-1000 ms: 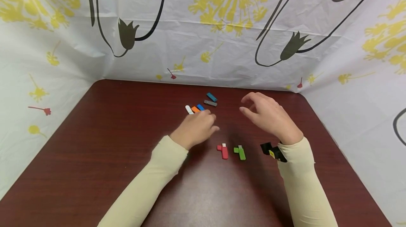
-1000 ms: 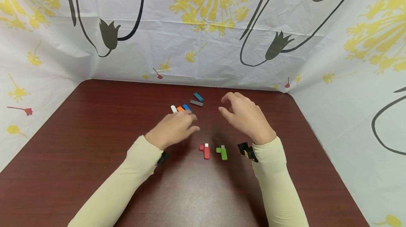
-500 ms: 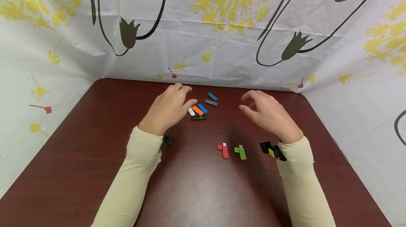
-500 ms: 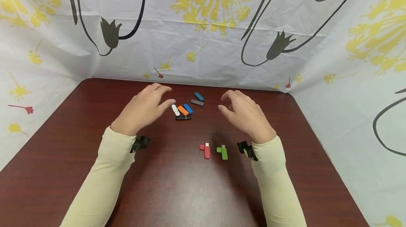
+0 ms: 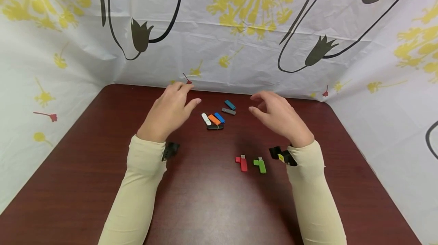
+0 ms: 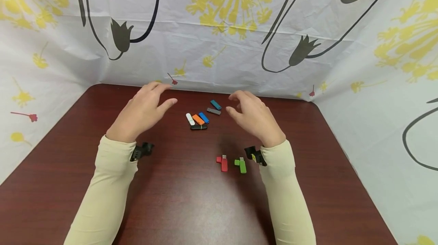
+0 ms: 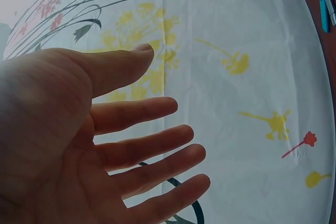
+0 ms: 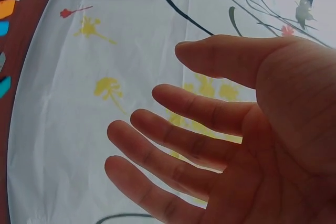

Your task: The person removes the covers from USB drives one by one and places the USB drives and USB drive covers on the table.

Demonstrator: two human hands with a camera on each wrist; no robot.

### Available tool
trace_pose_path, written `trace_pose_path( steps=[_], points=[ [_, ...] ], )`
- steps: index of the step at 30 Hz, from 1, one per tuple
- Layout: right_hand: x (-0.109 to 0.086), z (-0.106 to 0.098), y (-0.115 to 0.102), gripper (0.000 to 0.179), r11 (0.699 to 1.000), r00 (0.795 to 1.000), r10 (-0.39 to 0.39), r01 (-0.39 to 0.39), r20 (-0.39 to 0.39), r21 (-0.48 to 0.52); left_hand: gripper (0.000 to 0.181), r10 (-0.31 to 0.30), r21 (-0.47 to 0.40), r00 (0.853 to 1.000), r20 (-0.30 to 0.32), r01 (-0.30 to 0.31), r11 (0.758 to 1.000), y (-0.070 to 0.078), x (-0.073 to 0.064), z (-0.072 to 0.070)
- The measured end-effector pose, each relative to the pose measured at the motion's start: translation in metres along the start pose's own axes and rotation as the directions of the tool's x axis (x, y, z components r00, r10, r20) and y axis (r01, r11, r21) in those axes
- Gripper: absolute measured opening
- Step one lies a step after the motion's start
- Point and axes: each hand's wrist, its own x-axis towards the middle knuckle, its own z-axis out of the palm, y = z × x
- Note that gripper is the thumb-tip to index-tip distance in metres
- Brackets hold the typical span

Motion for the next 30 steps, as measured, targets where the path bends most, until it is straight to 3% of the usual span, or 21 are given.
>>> trace_pose_path(
  steps=[7, 14, 18, 24, 30],
  points=[
    [0.028, 0.02, -0.012, 0.044, 0.999, 1.0, -0.015, 0.015, 0.016, 0.037, 0.057, -0.015, 0.0, 1.0, 0.011, 0.015, 1.0, -0.001, -0.001, -0.002],
    [0.056, 0.052, -0.023, 0.043, 0.996, 1.0, 0.022, -0.023, 0.006, 0.087, 0.055, 0.005, 0.0, 1.0, 0.015, -0.005, 1.0, 0.005, 0.0, 0.004],
    [0.069, 0.073, -0.024, 0.039, 0.998, 0.999, 0.032, -0.033, 0.023, 0.057, 0.055, 0.02, 0.004, 0.999, 0.027, -0.02, 1.0, 0.008, 0.0, 0.008],
    [0.081, 0.102, -0.015, 0.038, 0.997, 0.986, 0.067, -0.06, 0.15, -0.049, 0.055, 0.045, 0.017, 0.998, 0.034, -0.045, 0.999, 0.013, 0.001, 0.012],
    [0.092, 0.122, -0.008, 0.041, 0.988, 0.945, 0.088, -0.042, 0.315, -0.149, 0.053, 0.083, 0.036, 0.996, 0.033, -0.084, 0.996, 0.016, 0.002, 0.017]
  ],
)
